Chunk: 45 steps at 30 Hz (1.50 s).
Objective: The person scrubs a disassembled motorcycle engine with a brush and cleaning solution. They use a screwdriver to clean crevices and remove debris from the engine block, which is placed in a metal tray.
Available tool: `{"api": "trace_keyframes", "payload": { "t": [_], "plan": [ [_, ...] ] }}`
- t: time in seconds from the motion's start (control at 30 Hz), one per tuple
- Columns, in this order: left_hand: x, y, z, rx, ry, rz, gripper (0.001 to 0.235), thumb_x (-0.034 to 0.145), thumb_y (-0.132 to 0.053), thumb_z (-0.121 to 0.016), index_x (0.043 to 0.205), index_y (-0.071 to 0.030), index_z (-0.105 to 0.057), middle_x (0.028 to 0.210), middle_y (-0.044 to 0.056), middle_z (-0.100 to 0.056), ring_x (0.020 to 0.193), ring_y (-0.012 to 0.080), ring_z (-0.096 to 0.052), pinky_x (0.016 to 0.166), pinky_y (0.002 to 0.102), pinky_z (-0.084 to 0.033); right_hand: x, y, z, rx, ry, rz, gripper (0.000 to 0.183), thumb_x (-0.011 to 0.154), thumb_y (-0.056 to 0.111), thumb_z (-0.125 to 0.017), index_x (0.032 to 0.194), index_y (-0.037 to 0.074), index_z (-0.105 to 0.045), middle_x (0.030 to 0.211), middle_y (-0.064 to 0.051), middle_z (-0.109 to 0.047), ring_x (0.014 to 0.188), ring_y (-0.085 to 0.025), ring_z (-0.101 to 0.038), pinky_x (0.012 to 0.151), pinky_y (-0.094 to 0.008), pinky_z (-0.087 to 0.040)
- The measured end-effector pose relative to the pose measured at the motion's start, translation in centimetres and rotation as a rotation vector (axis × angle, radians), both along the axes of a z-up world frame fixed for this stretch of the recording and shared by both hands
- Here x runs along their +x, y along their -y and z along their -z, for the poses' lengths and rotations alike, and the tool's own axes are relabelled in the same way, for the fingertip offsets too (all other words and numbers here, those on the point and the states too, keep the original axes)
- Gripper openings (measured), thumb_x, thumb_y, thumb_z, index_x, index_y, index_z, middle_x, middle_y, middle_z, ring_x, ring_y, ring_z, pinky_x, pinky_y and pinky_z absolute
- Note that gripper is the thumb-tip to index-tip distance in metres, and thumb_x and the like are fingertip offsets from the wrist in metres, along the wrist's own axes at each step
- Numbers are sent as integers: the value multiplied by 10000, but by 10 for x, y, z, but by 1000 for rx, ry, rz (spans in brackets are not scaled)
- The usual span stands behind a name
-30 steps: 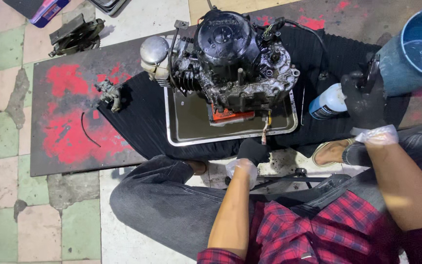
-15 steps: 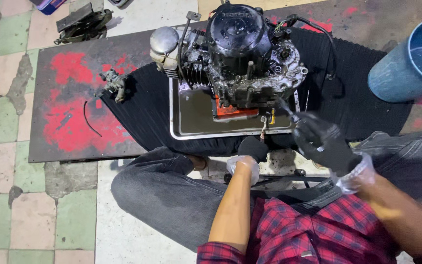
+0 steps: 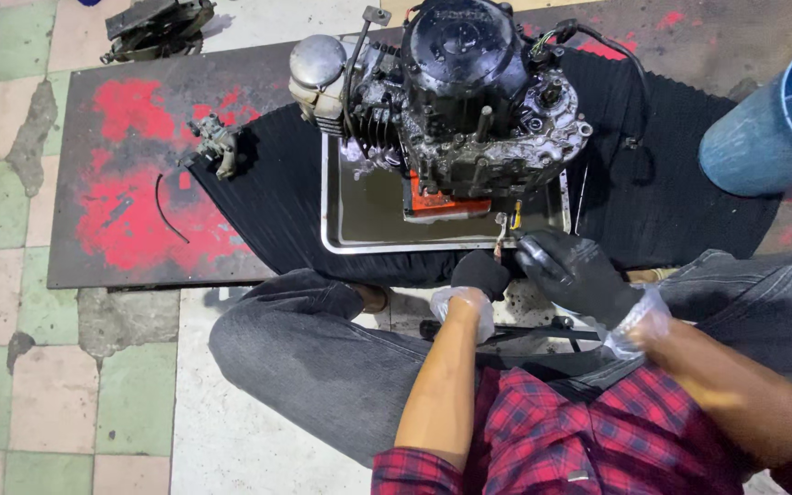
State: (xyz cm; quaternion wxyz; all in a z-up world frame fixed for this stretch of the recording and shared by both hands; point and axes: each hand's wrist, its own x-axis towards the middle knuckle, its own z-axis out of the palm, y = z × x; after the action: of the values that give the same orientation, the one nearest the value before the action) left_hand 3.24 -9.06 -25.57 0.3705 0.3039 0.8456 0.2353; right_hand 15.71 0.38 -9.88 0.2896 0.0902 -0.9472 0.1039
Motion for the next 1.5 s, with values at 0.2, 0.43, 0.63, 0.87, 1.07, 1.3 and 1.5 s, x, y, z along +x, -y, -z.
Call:
{"api": "trace_keyframes", "payload": {
  "t": [0.2,0.43,0.63,0.87,1.07,1.3,1.5],
  "plan": [
    [1,2,-9,-4,27,-22,405,901,-344,-587,895,12,-780,900,267,-739,913,406,-733,858,495,-558,-8,9,9,-435,302,80,305,921,102,-692,1211,17,-648,1104,-189,-690,963,-394,-697,791,-449,-560],
    [0,5,-16,-23,124,-59,422,921,-347,-561,856,20,-759,828,261,-755,869,383,-766,840,474,-579,0,9,-1,-450,153,163,367,957,145,-652,1286,-10,-603,1150,-226,-666,939,-412,-692,766,-455,-565],
    [-1,5,-10,24,30,-34,340,897,-298,-592,861,-14,-777,820,238,-729,869,391,-732,831,489,-564,11,3,-16,-486,189,316,277,988,174,-655,1217,19,-640,962,-187,-664,813,-357,-683,700,-449,-534],
    [1,10,-6,28,61,-90,354,880,-294,-581,825,4,-764,760,234,-735,816,381,-757,813,475,-582,21,-12,-27,-612,56,565,200,1021,168,-657,1174,44,-685,847,-116,-621,672,-227,-556,633,-395,-455],
    [0,19,-35,175,6,-151,425,928,-362,-567,763,-9,-737,713,222,-711,777,394,-721,783,497,-560,30,-43,-52,-695,165,540,282,998,182,-658,1241,38,-655,953,-107,-684,745,-162,-669,635,-327,-531],
    [6,58,-31,337,30,-66,288,874,-256,-625,772,-10,-733,634,169,-716,582,280,-727,645,413,-581,28,-48,-21,-143,206,250,143,978,169,-667,1092,84,-668,1007,-159,-696,918,-365,-680,806,-465,-540],
    [14,83,-49,336,273,-189,210,864,-186,-664,849,23,-650,656,156,-710,548,245,-740,541,376,-598,49,-28,-14,-488,261,364,303,906,199,-720,1157,37,-667,998,-201,-691,852,-387,-696,740,-468,-541]
  ]
}}
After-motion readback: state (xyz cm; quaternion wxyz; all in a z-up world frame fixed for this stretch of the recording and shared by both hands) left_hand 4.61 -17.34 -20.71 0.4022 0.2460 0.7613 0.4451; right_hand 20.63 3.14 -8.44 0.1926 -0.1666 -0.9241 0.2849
